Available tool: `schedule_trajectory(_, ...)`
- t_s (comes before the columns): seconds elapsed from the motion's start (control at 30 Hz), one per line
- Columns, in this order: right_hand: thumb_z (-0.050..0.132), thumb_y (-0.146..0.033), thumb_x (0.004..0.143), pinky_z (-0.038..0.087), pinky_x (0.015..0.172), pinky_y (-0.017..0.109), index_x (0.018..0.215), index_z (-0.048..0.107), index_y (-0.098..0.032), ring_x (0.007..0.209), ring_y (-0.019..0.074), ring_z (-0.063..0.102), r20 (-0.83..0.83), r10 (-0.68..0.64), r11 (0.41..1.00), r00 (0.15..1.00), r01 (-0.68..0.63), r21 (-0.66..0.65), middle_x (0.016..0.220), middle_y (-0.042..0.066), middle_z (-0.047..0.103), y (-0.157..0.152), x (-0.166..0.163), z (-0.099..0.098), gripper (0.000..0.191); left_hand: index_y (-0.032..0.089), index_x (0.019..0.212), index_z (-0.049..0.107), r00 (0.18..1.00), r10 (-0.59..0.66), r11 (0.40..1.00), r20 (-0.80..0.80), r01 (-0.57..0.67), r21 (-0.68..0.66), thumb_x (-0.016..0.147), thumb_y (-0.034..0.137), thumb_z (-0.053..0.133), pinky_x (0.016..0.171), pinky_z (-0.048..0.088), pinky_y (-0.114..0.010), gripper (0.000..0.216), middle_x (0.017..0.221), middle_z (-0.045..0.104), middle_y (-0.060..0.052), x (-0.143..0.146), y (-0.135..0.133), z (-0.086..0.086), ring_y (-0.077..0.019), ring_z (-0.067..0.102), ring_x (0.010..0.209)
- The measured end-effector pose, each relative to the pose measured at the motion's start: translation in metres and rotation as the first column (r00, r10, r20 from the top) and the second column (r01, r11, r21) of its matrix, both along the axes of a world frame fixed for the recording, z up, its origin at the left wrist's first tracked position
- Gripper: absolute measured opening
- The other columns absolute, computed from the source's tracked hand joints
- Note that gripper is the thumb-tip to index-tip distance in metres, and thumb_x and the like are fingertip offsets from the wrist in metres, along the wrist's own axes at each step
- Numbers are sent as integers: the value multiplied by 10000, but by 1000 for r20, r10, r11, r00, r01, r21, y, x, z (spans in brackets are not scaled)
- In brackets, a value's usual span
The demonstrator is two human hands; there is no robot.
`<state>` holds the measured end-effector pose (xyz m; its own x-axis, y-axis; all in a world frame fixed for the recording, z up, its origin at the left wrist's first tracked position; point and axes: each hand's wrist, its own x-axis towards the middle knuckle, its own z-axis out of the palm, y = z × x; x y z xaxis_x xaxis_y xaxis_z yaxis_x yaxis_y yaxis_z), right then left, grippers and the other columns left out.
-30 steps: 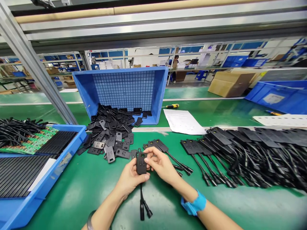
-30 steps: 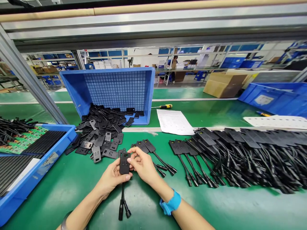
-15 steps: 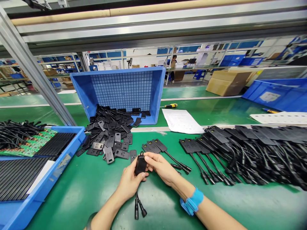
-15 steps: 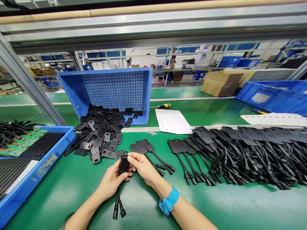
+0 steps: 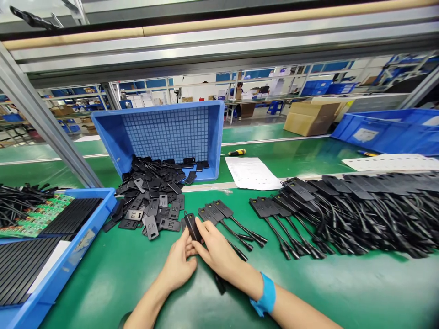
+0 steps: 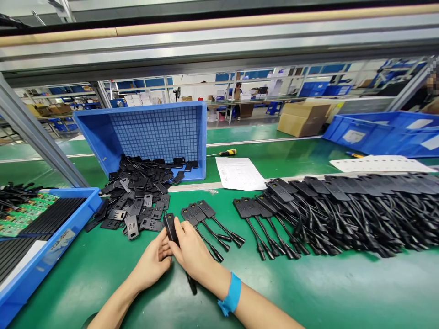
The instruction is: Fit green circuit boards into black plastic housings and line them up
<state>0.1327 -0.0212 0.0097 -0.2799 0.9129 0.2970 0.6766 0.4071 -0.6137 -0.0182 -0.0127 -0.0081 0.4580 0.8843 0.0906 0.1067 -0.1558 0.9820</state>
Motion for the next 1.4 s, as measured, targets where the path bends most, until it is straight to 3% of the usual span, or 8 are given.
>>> schedule_trajectory(0.13, 513, -162, 880, 511, 847, 404, 1416, 370, -58, 928, 264, 557, 218, -75, 997, 973, 75, 10, 1050, 152, 539, 3, 3, 4, 564, 156, 1456, 303, 823, 256, 883, -507, 16, 470, 825, 127, 440, 1079, 359, -537, 647, 1377, 511, -164, -10, 4, -2, -291, 465, 1276)
schedule_trajectory(0.27, 557, -196, 861, 485, 796, 424, 1407, 434, -144, 937, 304, 533, 480, -156, 988, 863, 133, 81, 1023, 149, 564, 6, 2, 10, 562, 116, 1481, 222, 592, 394, 836, -703, 87, 542, 923, 211, 391, 1108, 222, -644, 591, 1441, 436, -182, -12, 6, 0, -347, 356, 1360)
schedule_trajectory(0.37, 572, -250, 869, 431, 896, 457, 1406, 442, -154, 1132, 354, 463, 503, -222, 975, 835, 187, 120, 1249, 204, 516, 10, 2, 9, 561, 108, 1484, 215, 531, 421, 833, -735, 93, 545, 929, 209, 373, 1095, 221, -661, 586, 1462, 397, -185, -12, 7, 0, -364, 325, 1371)
schedule_trajectory(0.57, 499, -491, 923, 230, 1071, 585, 1442, 376, -46, 1356, 467, 253, 519, -249, 964, 818, 259, 55, 1471, 295, 319, 17, 3, -4, 695, 100, 1445, 323, 507, 401, 841, -763, 127, 526, 928, 229, 390, 1111, 222, -637, 537, 1474, 374, -179, -10, 7, -2, -333, 315, 1383)
schedule_trajectory(0.77, 466, -398, 940, 248, 1092, 556, 1435, 398, -71, 1376, 429, 254, 479, -150, 988, 865, 142, 54, 1475, 269, 338, -1, -1, -2, 597, 90, 1421, 360, 532, 434, 821, -727, 99, 562, 908, 129, 275, 1124, 229, -610, 521, 1453, 415, -163, -12, 9, -2, -281, 324, 1385)
schedule_trajectory(0.93, 582, -686, 780, 266, 1035, 643, 1480, 313, -100, 1345, 518, 244, 485, -204, 963, 851, 264, -58, 1491, 320, 253, -2, -8, 5, 952, 90, 1407, 373, 607, 444, 778, -660, 104, 619, 877, 90, 242, 1094, 289, -610, 545, 1393, 491, -179, -16, 16, -13, -265, 450, 1312)
schedule_trajectory(1.1, 612, -571, 793, 333, 990, 602, 1468, 325, -94, 1260, 478, 388, 452, -238, 963, 859, 270, -6, 1425, 328, 354, 4, -17, 5, 875, 152, 1400, 388, 704, 462, 740, -540, 30, 672, 908, 154, 238, 1063, 343, -607, 514, 1330, 567, -149, -20, 24, -22, -265, 534, 1234)
schedule_trajectory(1.4, 551, -603, 780, 467, 777, 443, 1253, 579, -183, 978, 363, 565, 496, -317, 900, 809, 421, -112, 1051, 187, 596, 15, 50, 76, 633, 252, 1463, 278, 781, 558, 687, -279, -246, 684, 907, 312, 432, 966, 503, -438, 581, 1365, 537, -101, -24, 22, -4, -270, 554, 1205)
